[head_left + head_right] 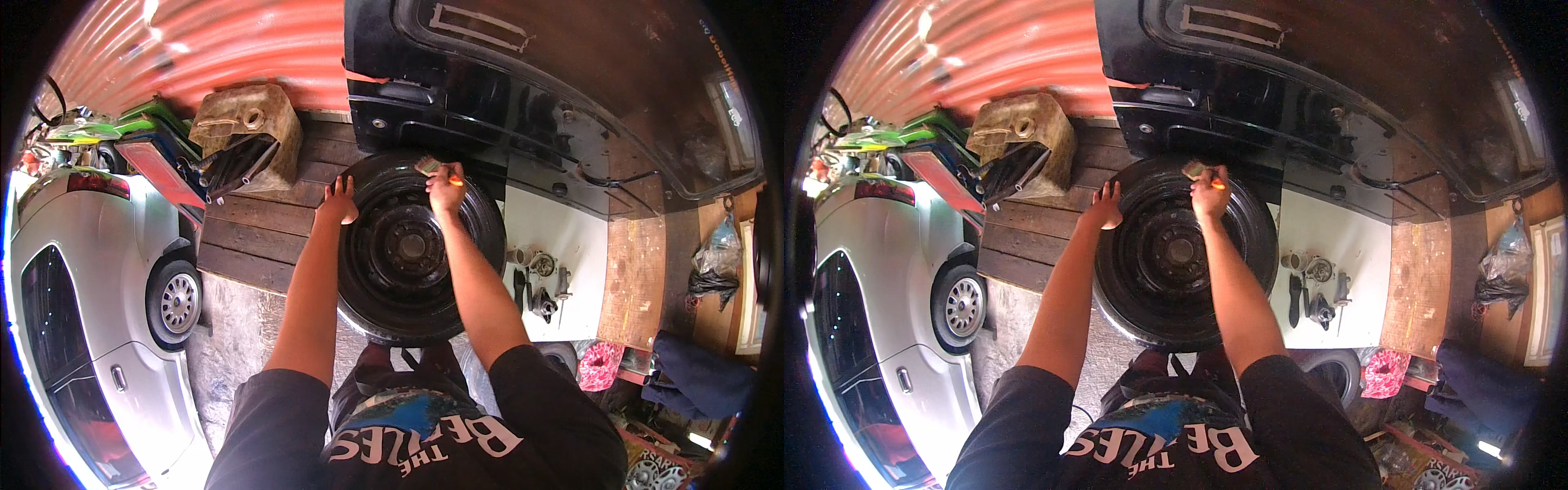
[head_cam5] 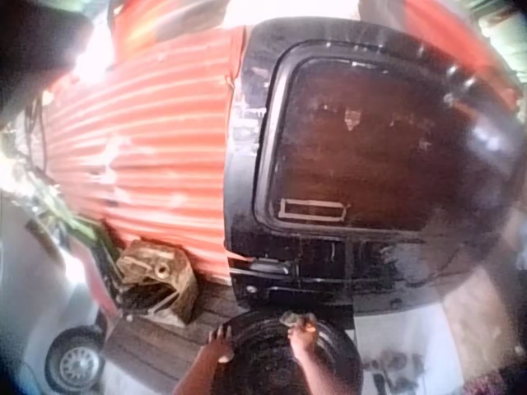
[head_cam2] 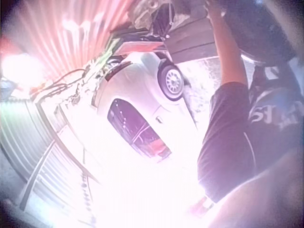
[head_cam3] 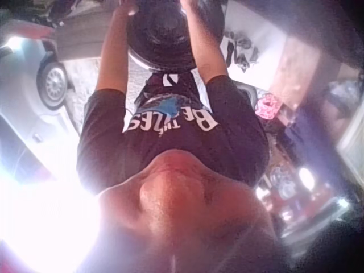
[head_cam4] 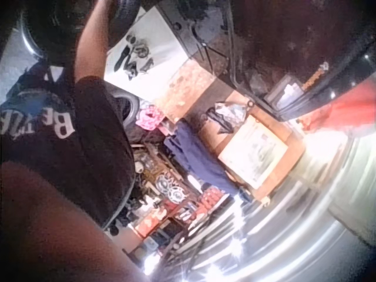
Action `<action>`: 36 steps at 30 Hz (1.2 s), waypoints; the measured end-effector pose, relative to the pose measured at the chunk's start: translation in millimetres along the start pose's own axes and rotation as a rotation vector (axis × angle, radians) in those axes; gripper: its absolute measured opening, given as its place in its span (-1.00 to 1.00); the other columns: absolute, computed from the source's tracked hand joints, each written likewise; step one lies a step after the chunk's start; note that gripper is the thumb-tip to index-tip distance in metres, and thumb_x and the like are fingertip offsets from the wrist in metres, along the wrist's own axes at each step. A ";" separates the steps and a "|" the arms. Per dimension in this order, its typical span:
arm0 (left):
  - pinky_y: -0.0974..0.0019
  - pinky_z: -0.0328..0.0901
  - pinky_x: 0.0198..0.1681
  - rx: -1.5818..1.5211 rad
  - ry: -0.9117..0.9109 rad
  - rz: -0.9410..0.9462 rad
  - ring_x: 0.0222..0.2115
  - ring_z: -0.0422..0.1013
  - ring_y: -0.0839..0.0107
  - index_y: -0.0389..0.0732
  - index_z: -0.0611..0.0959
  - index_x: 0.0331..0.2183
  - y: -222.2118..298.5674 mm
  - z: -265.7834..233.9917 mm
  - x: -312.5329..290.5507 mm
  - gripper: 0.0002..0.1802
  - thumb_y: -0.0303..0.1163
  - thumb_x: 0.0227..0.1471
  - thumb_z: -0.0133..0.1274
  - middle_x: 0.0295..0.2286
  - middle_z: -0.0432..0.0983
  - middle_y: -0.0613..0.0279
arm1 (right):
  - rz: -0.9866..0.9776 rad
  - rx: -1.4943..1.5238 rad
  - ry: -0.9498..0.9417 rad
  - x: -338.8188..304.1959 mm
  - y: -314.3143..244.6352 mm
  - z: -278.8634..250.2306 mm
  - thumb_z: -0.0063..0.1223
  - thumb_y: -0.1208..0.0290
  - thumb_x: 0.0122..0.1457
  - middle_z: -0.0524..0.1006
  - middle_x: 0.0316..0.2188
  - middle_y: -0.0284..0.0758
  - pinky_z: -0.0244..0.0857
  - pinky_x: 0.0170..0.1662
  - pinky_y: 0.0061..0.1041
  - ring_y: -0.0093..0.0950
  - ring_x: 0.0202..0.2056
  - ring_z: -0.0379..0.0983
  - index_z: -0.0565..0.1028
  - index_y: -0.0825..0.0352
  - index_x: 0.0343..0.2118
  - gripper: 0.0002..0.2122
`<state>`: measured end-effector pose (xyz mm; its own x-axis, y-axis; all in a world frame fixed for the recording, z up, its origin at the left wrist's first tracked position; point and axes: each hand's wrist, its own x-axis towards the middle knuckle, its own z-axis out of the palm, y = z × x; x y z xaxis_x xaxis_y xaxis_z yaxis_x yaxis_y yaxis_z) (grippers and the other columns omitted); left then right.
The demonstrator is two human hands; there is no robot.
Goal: The person uses a small brush to scrub the surface of a car tire resting on a wooden workbench. The person repeatedly brushes the tire's sidewall and inner rim area throughout the clip.
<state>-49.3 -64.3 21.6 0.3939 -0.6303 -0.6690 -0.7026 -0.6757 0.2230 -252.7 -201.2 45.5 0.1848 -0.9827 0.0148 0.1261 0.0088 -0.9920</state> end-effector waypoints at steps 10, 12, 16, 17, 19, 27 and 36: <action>-0.12 -0.18 0.41 0.061 -0.107 0.012 0.40 -0.36 -0.17 0.13 -0.36 0.40 3.8 -29.2 -23.0 -0.03 -0.39 0.14 -0.22 0.42 -0.54 0.17 | 0.010 -0.127 -0.299 -30.1 8.4 4.2 -0.02 0.37 0.38 0.50 -0.58 -0.39 0.32 -0.64 -0.63 -0.66 -0.64 0.41 0.39 0.26 -0.24 -0.90; -0.12 -0.17 0.41 0.077 -0.111 0.017 0.40 -0.36 -0.16 0.14 -0.36 0.40 7.6 -28.3 -26.5 -0.03 -0.39 0.14 -0.23 0.42 -0.54 0.18 | -0.097 -0.258 -0.168 -8.4 -1.0 -3.4 -0.04 0.44 0.37 0.52 -0.50 -0.37 0.37 -0.59 -0.63 -0.67 -0.57 0.43 0.38 0.26 -0.23 -0.96; -0.09 -0.14 0.41 0.075 -0.076 0.008 0.40 -0.36 -0.17 0.15 -0.36 0.40 4.9 -23.8 -11.8 -0.03 -0.38 0.14 -0.21 0.42 -0.53 0.20 | -0.029 -0.135 -0.044 4.7 3.1 0.0 -0.08 0.39 0.40 0.52 -0.51 -0.38 0.32 -0.63 -0.63 -0.66 -0.59 0.41 0.37 0.21 -0.23 -0.94; -0.08 -0.14 0.41 0.074 -0.073 -0.002 0.40 -0.34 -0.17 0.15 -0.35 0.40 4.4 -24.6 -6.2 -0.03 -0.38 0.14 -0.20 0.42 -0.53 0.20 | -0.026 -0.051 -0.026 -3.7 11.2 11.6 -0.09 0.38 0.41 0.51 -0.53 -0.38 0.30 -0.64 -0.63 -0.66 -0.61 0.41 0.36 0.20 -0.23 -0.94; -0.08 -0.12 0.41 0.074 -0.074 -0.004 0.40 -0.32 -0.17 0.15 -0.35 0.40 1.9 -22.8 -2.3 -0.03 -0.38 0.14 -0.20 0.42 -0.52 0.20 | 0.085 0.038 -0.106 -31.5 21.1 26.8 -0.10 0.37 0.41 0.50 -0.56 -0.39 0.25 -0.67 -0.64 -0.65 -0.65 0.38 0.36 0.18 -0.23 -0.94; -0.14 -0.10 0.40 0.060 -0.051 -0.007 0.40 -0.33 -0.13 0.15 -0.34 0.40 -9.6 -20.2 -10.8 -0.02 -0.40 0.14 -0.18 0.42 -0.52 0.20 | 0.023 -0.133 -0.291 -26.9 -4.3 7.4 -0.07 0.38 0.37 0.50 -0.61 -0.39 0.25 -0.69 -0.61 -0.65 -0.71 0.35 0.41 0.25 -0.30 -0.90; -0.07 -0.19 0.42 0.068 -0.074 0.002 0.41 -0.34 -0.13 0.17 -0.37 0.40 8.0 -20.8 -7.4 0.02 -0.46 0.12 -0.17 0.42 -0.55 0.20 | 0.065 0.263 -0.059 -6.5 26.3 27.0 -0.09 0.37 0.41 0.54 -0.50 -0.34 0.25 -0.67 -0.64 -0.60 -0.68 0.38 0.35 0.18 -0.19 -0.95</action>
<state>-45.5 -73.0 43.1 0.3495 -0.6002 -0.7194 -0.7427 -0.6456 0.1778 -224.3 -189.6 22.6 0.2565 -0.9660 -0.0331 0.3595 0.1271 -0.9245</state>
